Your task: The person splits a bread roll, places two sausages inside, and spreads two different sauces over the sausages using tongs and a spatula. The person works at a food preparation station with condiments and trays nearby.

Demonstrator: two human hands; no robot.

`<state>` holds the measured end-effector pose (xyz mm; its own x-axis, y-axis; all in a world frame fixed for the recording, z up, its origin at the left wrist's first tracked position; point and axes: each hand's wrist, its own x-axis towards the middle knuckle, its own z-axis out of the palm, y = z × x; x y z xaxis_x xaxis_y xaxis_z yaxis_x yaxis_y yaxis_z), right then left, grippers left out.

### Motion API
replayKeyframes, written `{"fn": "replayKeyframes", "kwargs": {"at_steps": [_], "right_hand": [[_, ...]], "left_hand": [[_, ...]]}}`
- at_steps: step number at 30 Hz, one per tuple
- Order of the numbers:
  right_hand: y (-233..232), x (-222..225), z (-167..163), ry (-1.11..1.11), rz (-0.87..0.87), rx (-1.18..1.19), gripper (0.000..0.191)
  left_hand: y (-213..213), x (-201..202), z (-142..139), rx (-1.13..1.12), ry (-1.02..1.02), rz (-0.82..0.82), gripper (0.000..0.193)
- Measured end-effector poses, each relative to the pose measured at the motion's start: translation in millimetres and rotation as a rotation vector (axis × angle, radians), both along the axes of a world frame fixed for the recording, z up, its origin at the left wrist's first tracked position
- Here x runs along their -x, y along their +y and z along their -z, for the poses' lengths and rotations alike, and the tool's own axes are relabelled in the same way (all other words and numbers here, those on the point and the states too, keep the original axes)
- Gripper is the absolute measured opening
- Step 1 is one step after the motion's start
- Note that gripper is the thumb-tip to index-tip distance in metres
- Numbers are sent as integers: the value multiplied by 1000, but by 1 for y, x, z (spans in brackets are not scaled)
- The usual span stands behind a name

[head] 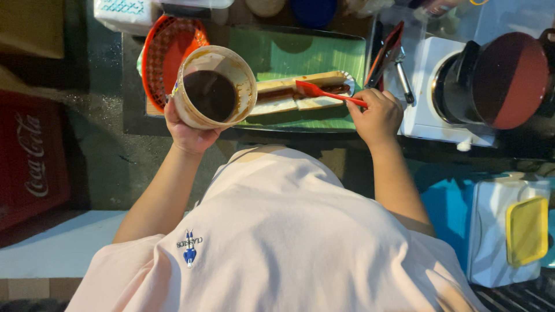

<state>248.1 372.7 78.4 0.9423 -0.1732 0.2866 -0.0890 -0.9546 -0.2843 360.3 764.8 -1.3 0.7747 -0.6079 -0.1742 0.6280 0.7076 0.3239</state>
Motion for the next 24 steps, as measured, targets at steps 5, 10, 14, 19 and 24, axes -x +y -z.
{"fn": "replayKeyframes", "kwargs": {"at_steps": [5, 10, 14, 19, 24], "right_hand": [[-4, 7, 5, 0, 13, 37, 20], [-22, 18, 5, 26, 111, 74, 20], [-26, 20, -5, 45, 240, -112, 18], [-8, 1, -43, -36, 180, -611, 15], [37, -45, -71, -96, -216, -150, 17]], "left_hand": [[9, -4, -4, -16, -17, 24, 94], [8, -10, -3, -8, -40, 52, 97], [-2, -15, 9, 42, -18, 91, 100], [-25, -27, 23, 45, 47, 172, 98], [-43, -30, 25, 64, 12, 231, 99]]}}
